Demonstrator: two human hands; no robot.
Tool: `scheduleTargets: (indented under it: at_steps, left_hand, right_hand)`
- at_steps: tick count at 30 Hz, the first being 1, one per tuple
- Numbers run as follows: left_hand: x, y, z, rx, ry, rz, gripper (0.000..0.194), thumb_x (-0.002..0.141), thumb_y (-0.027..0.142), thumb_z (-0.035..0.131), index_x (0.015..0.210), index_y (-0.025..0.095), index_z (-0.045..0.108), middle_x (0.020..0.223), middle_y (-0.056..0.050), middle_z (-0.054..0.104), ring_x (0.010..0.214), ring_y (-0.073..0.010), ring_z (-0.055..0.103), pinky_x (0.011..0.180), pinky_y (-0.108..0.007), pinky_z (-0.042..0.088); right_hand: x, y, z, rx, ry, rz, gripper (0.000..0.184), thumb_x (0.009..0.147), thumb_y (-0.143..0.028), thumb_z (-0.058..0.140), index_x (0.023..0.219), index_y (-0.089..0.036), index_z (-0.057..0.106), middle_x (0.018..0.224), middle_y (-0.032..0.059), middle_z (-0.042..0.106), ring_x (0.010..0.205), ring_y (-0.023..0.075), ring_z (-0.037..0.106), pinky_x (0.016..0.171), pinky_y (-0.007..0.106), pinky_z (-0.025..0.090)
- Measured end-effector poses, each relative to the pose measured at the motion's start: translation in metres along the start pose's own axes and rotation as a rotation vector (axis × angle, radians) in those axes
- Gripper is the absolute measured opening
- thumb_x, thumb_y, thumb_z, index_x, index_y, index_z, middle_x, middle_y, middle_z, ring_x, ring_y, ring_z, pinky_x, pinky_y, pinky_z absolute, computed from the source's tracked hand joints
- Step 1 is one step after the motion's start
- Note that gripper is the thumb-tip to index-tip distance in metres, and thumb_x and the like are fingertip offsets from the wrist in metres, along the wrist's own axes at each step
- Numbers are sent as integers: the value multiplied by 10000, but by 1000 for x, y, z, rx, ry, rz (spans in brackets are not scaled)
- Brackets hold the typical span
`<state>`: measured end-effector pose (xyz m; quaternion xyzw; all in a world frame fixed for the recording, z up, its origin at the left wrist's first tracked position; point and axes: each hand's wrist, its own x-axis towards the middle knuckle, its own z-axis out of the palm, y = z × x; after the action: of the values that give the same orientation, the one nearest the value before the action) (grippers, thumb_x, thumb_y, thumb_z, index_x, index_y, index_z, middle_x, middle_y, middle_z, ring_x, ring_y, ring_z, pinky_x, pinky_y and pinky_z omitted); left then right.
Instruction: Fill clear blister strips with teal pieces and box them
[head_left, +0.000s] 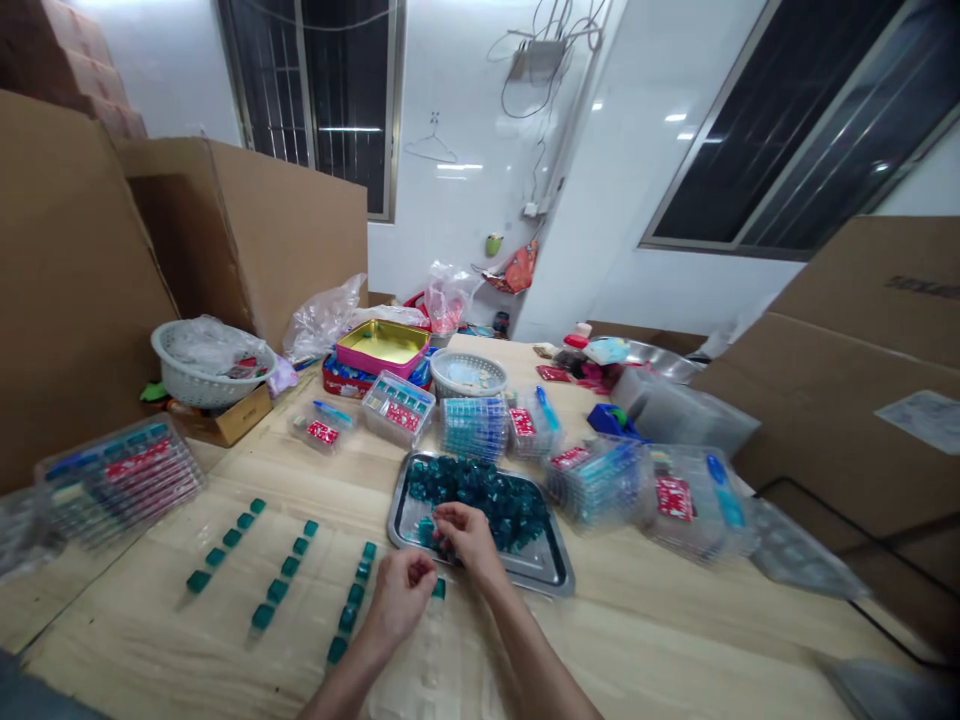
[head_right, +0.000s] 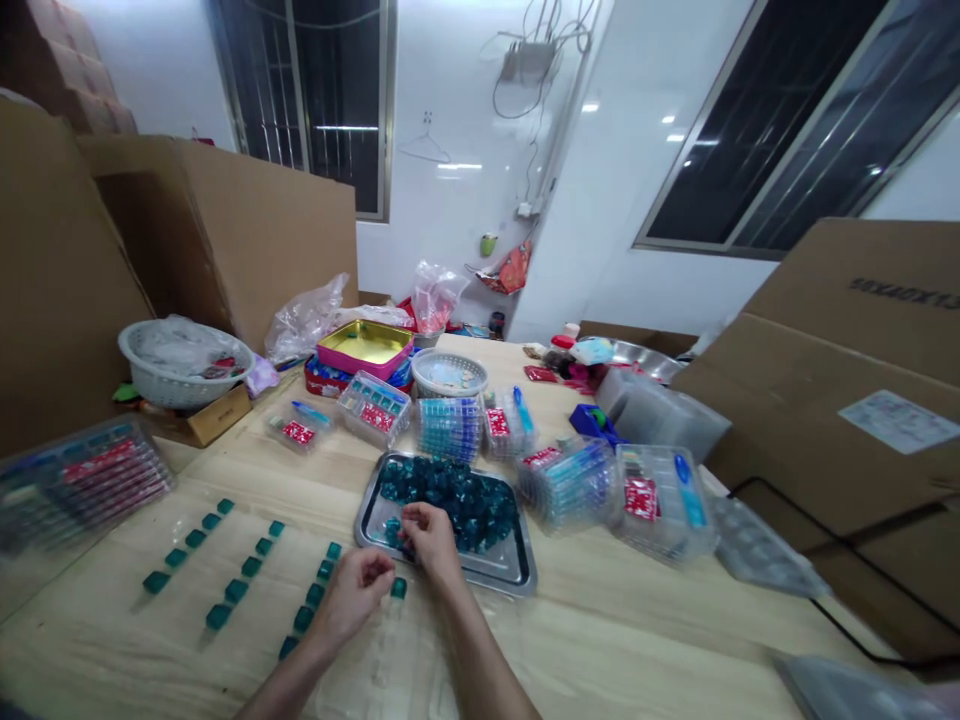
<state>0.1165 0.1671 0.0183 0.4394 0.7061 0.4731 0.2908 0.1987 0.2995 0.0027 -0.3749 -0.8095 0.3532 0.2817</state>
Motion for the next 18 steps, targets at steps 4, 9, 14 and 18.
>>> scheduleTargets:
  at_steps: [4,9,14,18]
  left_hand:
    - [-4,5,0,252,96,88,177,739,165,465,735,159,642,759,-61,651,725,-195,607,683,-303,471]
    - [-2,4,-3,581,45,306,393,780,237,512,1163,173,576,1298,-121,524,1260,-323,377,1031,-501,301]
    - [4,-3,-4,642,-73,303,446,815,345,506,1224,169,532,1343,-121,494,1329,-349,273,1078,-600,128]
    - [6,2,-5,453,83,308,305,791,228,500,1070,173,610,1254,-117,562,1257,-315,394,1046,-540,271]
  right_hand:
    - [8,-8,-3,-82,41,-43,259,735,-74,451,905,-155,629,886,73,670,824,199,635,726,292,484]
    - [24,-20,1,-279,2,-42,292,694,42,436,847,-145,601,987,107,587,819,179,606,712,259,436]
    - [20,-17,0,-181,23,-46,267,675,13,452,816,-161,598,877,57,587,778,167,585,706,257,428]
    - [1,-12,-6,4,23,-13,163,698,-138,536,849,-157,594,741,14,604,592,133,547,573,239,448]
